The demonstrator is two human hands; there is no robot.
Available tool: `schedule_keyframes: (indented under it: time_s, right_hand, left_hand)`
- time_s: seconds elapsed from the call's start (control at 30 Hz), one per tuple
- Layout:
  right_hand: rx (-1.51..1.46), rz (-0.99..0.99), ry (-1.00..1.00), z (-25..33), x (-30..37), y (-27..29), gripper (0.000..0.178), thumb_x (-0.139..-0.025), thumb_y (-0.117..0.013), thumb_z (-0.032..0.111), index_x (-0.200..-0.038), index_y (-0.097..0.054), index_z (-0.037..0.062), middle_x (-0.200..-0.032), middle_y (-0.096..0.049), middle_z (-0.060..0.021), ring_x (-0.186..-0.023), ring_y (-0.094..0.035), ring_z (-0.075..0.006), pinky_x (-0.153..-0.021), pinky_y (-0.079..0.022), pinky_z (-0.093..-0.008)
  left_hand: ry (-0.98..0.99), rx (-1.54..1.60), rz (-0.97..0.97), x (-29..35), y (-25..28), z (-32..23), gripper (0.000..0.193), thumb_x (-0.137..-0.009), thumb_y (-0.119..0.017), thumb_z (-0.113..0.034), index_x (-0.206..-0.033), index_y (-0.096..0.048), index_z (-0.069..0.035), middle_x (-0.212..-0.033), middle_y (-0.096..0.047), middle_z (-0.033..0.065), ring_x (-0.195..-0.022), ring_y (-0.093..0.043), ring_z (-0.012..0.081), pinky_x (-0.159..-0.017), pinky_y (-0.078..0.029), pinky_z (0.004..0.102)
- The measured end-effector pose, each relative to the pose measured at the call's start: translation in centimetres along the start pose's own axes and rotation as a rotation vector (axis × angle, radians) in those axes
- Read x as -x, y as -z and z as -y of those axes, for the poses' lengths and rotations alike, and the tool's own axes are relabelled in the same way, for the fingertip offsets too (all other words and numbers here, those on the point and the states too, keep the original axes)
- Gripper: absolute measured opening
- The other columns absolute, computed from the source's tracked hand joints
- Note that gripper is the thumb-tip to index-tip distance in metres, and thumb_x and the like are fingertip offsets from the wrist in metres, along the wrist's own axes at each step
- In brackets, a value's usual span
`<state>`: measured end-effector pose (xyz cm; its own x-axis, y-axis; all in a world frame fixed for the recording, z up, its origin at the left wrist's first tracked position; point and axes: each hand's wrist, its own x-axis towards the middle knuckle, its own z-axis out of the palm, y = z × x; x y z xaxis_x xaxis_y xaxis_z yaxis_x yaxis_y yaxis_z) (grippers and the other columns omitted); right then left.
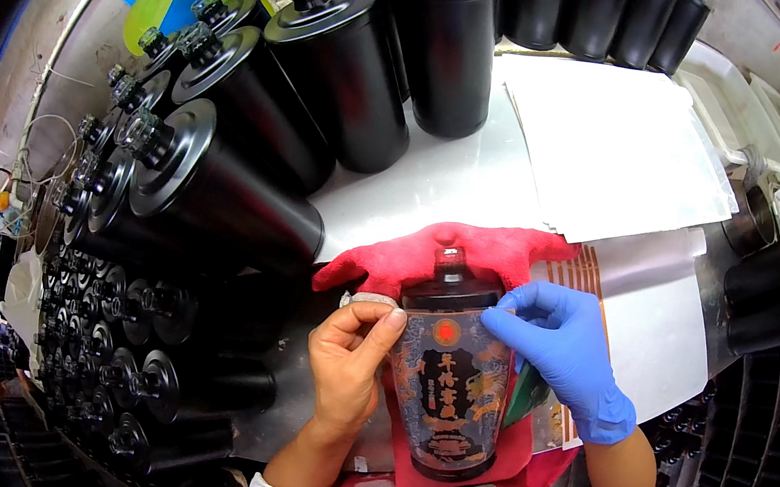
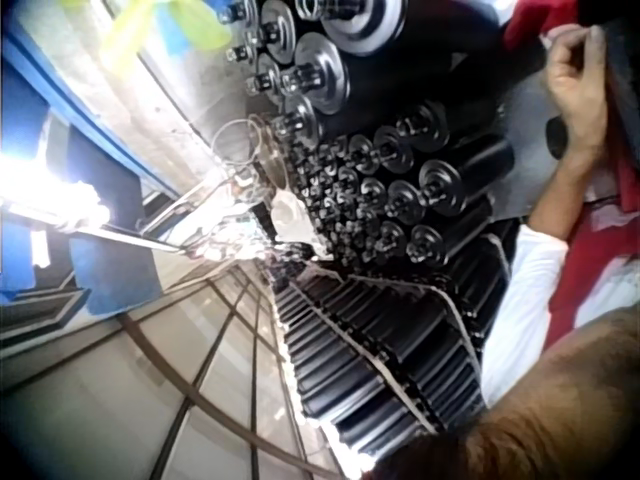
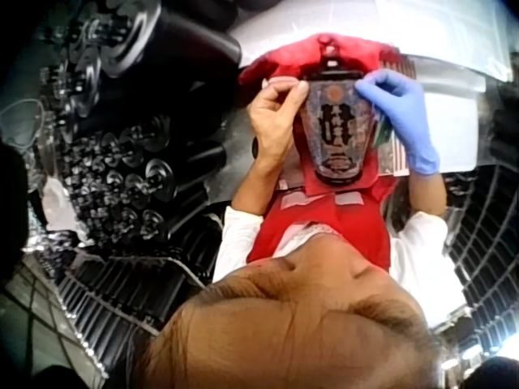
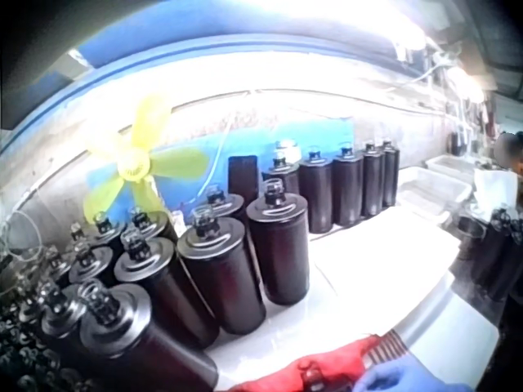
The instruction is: The person applies decorative labels to black cylindrical containers. They peel a label from a backing sheet, align it on the container, and smooth it down with a green squeegee tool. The process is repeated for multiple containers in a production setting.
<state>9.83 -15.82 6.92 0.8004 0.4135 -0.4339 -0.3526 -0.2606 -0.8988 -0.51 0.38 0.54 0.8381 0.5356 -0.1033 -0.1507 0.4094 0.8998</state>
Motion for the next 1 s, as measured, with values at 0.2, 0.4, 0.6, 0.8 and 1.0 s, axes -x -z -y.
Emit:
schedule_keyframes:
  time_s: [0.2, 0.4, 0.6, 0.8, 1.0]
  right_hand:
    - [0.001, -0.012, -0.001, -0.2, -0.2, -0.1, 0.012, -0.078, -0.072, 0.011, -0.084, -0.065, 0.0024, -0.070, -0.064, -0.0021, -0.057, -0.057, -0.0040, -0.048, -0.043, -0.0164]
    - [-0.092, -0.034, 0.052, -2.0, -0.5, 0.8, 0.017, -0.081, -0.068, 0.006, -0.096, -0.062, 0.0018, -0.077, -0.062, -0.0016, -0.063, -0.056, -0.0032, -0.050, -0.042, -0.0154]
    - [0.114, -0.170, 0.247, -4.4, 2.7, 1.1, 0.044, -0.083, -0.061, 0.003, -0.125, -0.052, 0.0034, -0.094, -0.058, -0.0016, -0.053, -0.046, 0.0002, -0.049, -0.039, -0.0159]
    - [0.063, 0.089, 0.110, -7.4, 7.3, 1.3, 0.069, -0.080, -0.067, 0.017, -0.141, -0.035, 0.0047, -0.113, -0.052, -0.0062, -0.056, -0.051, -0.0040, -0.053, -0.043, -0.0183]
    - [-0.054, 0.189, -0.086, -10.0, 7.7, 1.1, 0.061, -0.084, -0.061, 0.013, -0.141, -0.038, 0.0068, -0.092, -0.060, -0.0040, -0.064, -0.054, -0.0070, -0.056, -0.046, -0.0212]
  left_hand:
    - [0.000, 0.004, 0.010, -0.4, 0.2, 0.3, 0.010, -0.085, -0.066, -0.003, -0.092, -0.062, 0.001, -0.085, -0.060, 0.0006, -0.071, -0.056, 0.0050, -0.065, -0.046, 0.0178]
    - [0.029, 0.004, -0.075, 0.1, 0.6, 1.7, 0.017, -0.089, -0.061, -0.002, -0.105, -0.056, -0.001, -0.086, -0.059, 0.0007, -0.070, -0.054, 0.0043, -0.061, -0.043, 0.0165]
    - [-0.291, -0.202, 0.154, 3.2, 1.5, 1.5, 0.048, -0.095, -0.048, -0.009, -0.139, -0.032, 0.003, -0.141, -0.036, 0.0158, -0.121, -0.045, 0.0212, -0.096, -0.040, 0.0316]
    - [-0.223, -0.445, 0.500, 5.6, 2.1, 2.4, 0.076, -0.099, -0.033, -0.042, -0.144, 0.004, 0.007, -0.151, -0.010, 0.0270, -0.141, -0.013, 0.0345, -0.112, -0.011, 0.0384]
    - [-0.149, -0.341, 0.515, 6.2, 1.6, 2.0, 0.076, -0.099, -0.030, -0.043, -0.144, 0.006, 0.007, -0.151, -0.010, 0.0267, -0.140, -0.016, 0.0325, -0.111, -0.013, 0.0341]
